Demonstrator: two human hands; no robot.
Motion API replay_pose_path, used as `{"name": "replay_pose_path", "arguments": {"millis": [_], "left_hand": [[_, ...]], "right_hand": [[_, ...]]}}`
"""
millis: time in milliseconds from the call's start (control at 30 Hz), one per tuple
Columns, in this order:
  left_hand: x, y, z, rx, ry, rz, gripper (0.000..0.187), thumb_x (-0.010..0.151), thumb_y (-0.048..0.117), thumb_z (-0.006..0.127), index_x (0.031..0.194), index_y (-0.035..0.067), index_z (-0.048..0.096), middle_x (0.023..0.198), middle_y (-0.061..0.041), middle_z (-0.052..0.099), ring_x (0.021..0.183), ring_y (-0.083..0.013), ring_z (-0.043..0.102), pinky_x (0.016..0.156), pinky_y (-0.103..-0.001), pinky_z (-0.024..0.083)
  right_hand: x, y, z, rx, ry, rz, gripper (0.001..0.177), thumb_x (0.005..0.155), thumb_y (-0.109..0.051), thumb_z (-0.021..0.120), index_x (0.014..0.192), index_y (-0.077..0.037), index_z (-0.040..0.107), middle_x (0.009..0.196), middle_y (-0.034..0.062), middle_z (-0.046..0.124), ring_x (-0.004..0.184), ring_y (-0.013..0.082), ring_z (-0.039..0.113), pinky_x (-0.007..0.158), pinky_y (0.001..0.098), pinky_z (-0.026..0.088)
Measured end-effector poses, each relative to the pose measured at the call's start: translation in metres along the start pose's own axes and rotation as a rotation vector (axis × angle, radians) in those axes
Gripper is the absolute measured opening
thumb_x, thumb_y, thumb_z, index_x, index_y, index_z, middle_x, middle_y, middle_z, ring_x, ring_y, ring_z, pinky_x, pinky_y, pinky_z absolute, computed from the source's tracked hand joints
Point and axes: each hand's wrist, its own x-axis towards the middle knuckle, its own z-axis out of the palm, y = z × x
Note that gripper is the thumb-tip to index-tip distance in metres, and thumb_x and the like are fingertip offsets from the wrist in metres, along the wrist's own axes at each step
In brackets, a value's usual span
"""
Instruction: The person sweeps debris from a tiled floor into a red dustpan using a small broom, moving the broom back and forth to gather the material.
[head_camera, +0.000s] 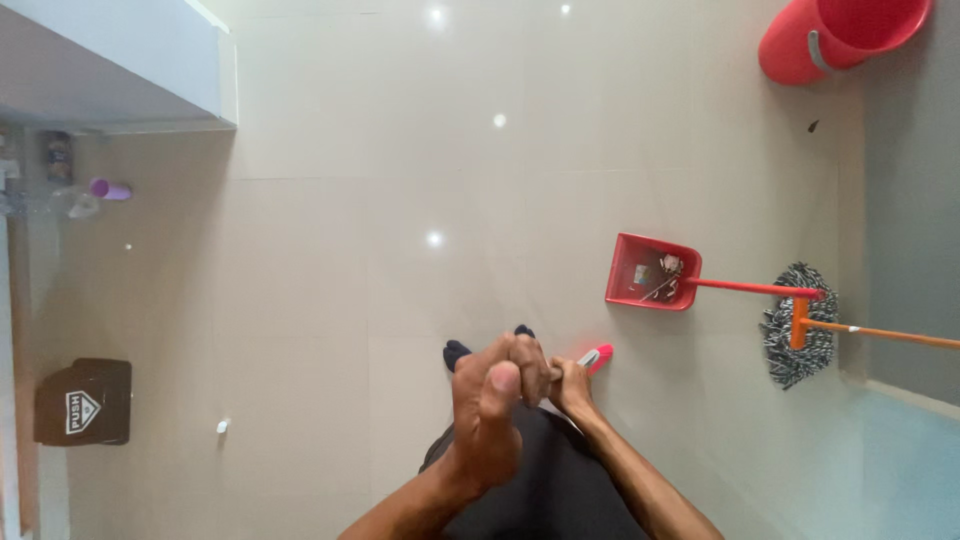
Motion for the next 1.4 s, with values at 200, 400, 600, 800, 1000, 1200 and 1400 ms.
{"name": "replay_pose_path", "arguments": {"millis": [200,400,600,800,1000,1200,1400], "left_hand": [[-0.002,0.033,0.007,0.048,-0.183,0.220,0.054,0.110,0.045,0.046,0.075,0.003,0.048,0.065,-0.005,0.049,0.059,-0.0165,0.051,0.053,-0.031,0.042],[0.004,0.066,0.003,0.100,-0.399,0.335,0.053,0.116,0.045,0.047,0.082,0.004,0.052,0.072,-0.007,0.054,0.062,-0.0213,0.055,0.057,-0.034,0.043],[-0.009,0.089,-0.010,0.075,-0.048,0.424,0.044,0.108,0.031,0.051,0.071,0.008,0.048,0.061,-0.005,0.053,0.052,-0.0146,0.052,0.052,-0.032,0.049],[-0.025,0.016,-0.023,-0.170,0.191,0.385,0.035,0.112,0.042,0.048,0.094,0.012,0.048,0.087,-0.005,0.048,0.083,-0.0146,0.050,0.084,-0.037,0.046],[-0.027,-0.077,-0.013,0.031,0.122,0.133,0.035,0.112,0.034,0.045,0.086,0.010,0.045,0.091,-0.007,0.049,0.095,-0.0203,0.052,0.120,-0.051,0.042],[-0.035,-0.053,-0.013,0.150,0.016,0.241,0.043,0.113,0.043,0.047,0.086,0.009,0.045,0.082,-0.005,0.052,0.079,-0.0177,0.051,0.104,-0.042,0.053],[-0.041,0.010,-0.021,0.208,-0.186,0.494,0.043,0.111,0.033,0.058,0.078,0.007,0.047,0.068,-0.008,0.056,0.061,-0.0228,0.060,0.067,-0.039,0.055]], "right_hand": [[0.041,-0.071,-0.026,0.187,0.089,0.077,0.026,0.097,-0.029,0.068,0.090,-0.005,0.076,0.076,0.0196,0.072,0.070,0.0353,0.072,0.067,0.0439,0.055],[0.077,-0.137,-0.061,0.382,0.162,-0.021,0.025,0.095,-0.028,0.066,0.098,-0.004,0.073,0.070,0.0170,0.070,0.062,0.0323,0.071,0.060,0.0420,0.055],[0.094,-0.168,-0.107,0.221,0.112,-0.398,0.023,0.097,-0.024,0.070,0.095,-0.001,0.073,0.090,0.0182,0.073,0.075,0.0343,0.072,0.068,0.0423,0.056],[0.135,-0.140,-0.136,0.097,0.327,-0.320,0.037,0.087,-0.033,0.079,0.098,0.001,0.069,0.108,0.0236,0.063,0.087,0.0380,0.070,0.072,0.0461,0.056],[0.173,-0.060,-0.105,-0.195,0.317,-0.581,0.036,0.090,-0.038,0.076,0.092,-0.002,0.070,0.111,0.0290,0.064,0.092,0.0457,0.068,0.075,0.0501,0.057],[0.145,-0.101,-0.111,-0.139,0.068,-0.308,0.038,0.099,-0.035,0.070,0.089,0.001,0.065,0.104,0.0225,0.069,0.081,0.0391,0.071,0.069,0.0493,0.057],[0.081,-0.183,-0.104,0.144,0.036,-0.552,0.030,0.097,-0.027,0.070,0.083,-0.001,0.069,0.103,0.0237,0.073,0.084,0.0365,0.076,0.068,0.0439,0.061]]}}
